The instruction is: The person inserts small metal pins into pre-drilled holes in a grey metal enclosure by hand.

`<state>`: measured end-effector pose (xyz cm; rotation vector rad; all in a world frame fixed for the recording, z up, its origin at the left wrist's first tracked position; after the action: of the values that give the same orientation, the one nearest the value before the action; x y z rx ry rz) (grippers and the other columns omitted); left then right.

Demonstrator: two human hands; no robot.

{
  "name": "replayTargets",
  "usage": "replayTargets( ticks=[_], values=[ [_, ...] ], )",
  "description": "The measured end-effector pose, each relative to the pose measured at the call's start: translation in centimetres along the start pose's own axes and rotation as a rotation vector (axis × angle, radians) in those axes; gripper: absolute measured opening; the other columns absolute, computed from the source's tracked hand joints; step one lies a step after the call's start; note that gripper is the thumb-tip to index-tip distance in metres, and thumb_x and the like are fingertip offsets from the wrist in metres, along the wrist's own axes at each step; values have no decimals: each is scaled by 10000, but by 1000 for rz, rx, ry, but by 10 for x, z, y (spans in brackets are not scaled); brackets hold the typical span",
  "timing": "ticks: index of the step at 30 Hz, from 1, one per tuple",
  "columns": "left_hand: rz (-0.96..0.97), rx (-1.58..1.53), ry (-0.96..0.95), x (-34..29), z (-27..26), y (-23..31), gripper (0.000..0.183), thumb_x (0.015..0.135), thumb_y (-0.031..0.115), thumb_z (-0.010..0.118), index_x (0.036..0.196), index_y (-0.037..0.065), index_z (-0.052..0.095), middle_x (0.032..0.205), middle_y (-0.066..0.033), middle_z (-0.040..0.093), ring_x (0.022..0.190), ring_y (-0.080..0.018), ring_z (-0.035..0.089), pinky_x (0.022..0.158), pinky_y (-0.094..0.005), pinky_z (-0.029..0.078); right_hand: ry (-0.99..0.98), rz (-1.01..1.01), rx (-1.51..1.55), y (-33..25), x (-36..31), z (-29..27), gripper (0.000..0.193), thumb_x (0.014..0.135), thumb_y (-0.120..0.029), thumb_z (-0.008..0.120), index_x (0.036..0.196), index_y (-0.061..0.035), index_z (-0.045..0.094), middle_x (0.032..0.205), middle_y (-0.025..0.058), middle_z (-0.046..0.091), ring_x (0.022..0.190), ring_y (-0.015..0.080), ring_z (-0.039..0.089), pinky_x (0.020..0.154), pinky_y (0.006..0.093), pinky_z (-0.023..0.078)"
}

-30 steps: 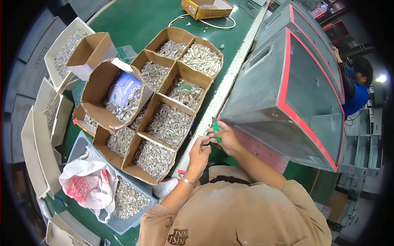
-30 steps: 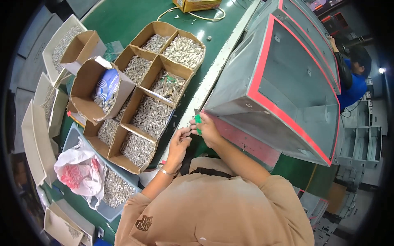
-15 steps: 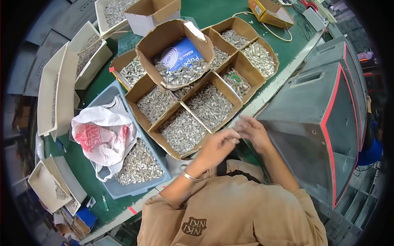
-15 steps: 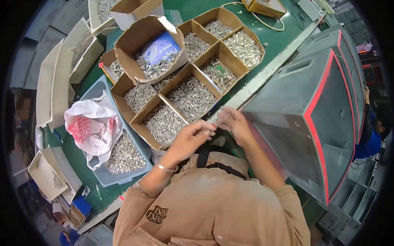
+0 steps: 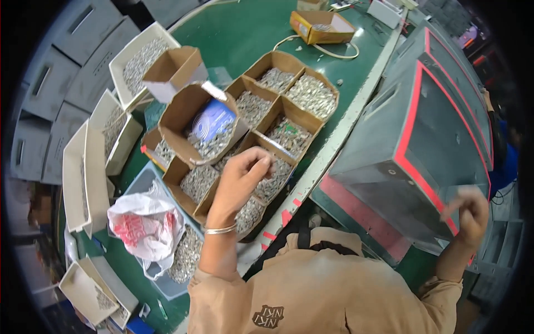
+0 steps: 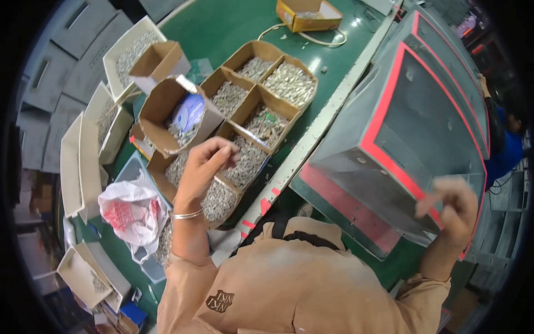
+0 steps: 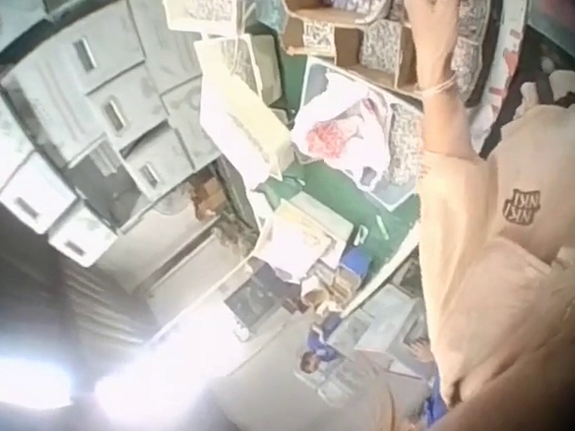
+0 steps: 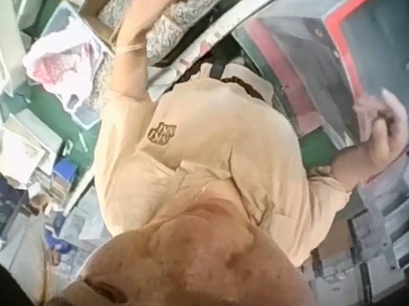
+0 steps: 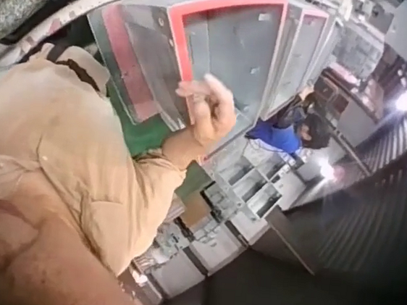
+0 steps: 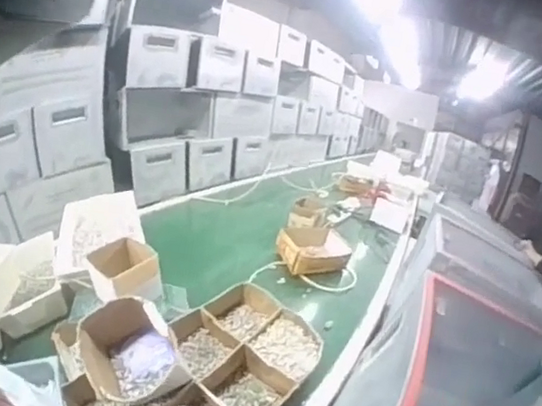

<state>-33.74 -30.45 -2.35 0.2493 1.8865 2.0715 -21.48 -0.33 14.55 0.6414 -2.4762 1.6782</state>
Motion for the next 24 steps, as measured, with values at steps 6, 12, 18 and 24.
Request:
replayTargets(
  ticks=[6,12,18,24],
  values=[
    [72,154,-34,116,26,-14,125,787,110,485,792,4,551,658,6,523,558,-50,449,492,-164,346,196,352,-26,66,4,-46,328,763,-91,476,1061,43,450,742,95,561,616,117,531,596,220,423],
    [46,47,288,213,-17,-42,113,681,52,532,745,-3,608,644,-25,560,604,-95,503,560,-222,401,328,498,228,91,3,-65,283,771,-98,483,1021,35,479,722,92,572,554,101,526,532,194,423],
    [-66,556,365,297,-60,-88,162,656,90,572,801,44,628,785,-78,618,736,-148,567,686,-265,430,62,729,304,114,6,-38,250,780,-93,480,1014,-8,505,733,72,577,587,99,533,559,207,438],
    [-170,1048,151,329,-95,-145,328,665,285,567,926,88,590,918,-169,580,861,-306,550,779,-351,418,-248,642,-26,110,9,-12,252,790,-113,481,1033,-44,497,692,55,552,600,132,538,587,264,431]
  ],
)
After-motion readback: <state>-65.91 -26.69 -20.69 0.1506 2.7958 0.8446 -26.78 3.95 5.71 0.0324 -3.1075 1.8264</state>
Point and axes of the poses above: each hand's wrist, its own x-axis towards the middle knuckle, its own z-axis out of the palm, y = z × x, the point moved 8 cm from there along x, towards the middle knuckle
